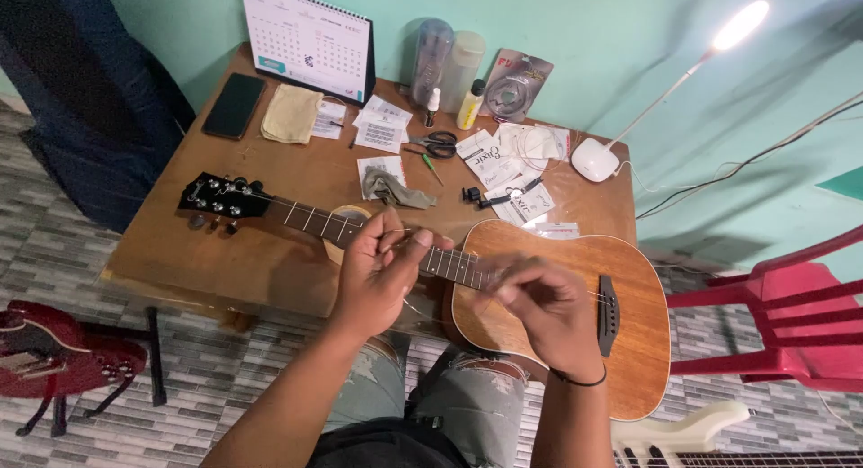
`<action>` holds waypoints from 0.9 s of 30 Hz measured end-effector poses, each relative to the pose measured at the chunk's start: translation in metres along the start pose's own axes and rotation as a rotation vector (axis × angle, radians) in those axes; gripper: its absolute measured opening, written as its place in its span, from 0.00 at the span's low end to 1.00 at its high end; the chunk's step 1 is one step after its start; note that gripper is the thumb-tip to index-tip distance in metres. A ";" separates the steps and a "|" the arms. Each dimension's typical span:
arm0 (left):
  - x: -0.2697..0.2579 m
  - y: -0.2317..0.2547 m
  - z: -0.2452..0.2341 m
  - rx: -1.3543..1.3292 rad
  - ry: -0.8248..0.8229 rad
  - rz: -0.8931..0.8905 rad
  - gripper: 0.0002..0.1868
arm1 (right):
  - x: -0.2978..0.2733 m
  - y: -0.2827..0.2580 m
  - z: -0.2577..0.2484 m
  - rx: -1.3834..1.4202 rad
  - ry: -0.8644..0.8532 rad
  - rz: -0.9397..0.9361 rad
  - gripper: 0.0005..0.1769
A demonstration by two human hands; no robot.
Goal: The person replaces a guitar string on an acoustic guitar resting on their lap. They thread the string through the bridge, pull it along the fretboard, and wind it onto the tuning peg. They use a small green tool to adjust the string at the bridge and pluck the string to check tension.
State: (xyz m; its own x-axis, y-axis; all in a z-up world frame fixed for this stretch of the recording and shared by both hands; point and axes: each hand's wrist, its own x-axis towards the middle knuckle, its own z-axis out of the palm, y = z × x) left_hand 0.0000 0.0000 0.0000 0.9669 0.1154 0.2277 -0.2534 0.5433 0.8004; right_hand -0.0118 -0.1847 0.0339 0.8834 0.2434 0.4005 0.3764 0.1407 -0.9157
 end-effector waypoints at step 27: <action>-0.014 0.018 0.015 0.027 -0.183 0.015 0.23 | -0.010 -0.019 -0.025 -0.260 0.040 0.187 0.08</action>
State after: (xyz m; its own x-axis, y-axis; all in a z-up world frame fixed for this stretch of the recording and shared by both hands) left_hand -0.0183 -0.0045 0.0197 0.9419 -0.0309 0.3346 -0.2707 0.5202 0.8100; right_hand -0.0206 -0.2136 0.0468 0.9522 0.2033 0.2280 0.2610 -0.1537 -0.9530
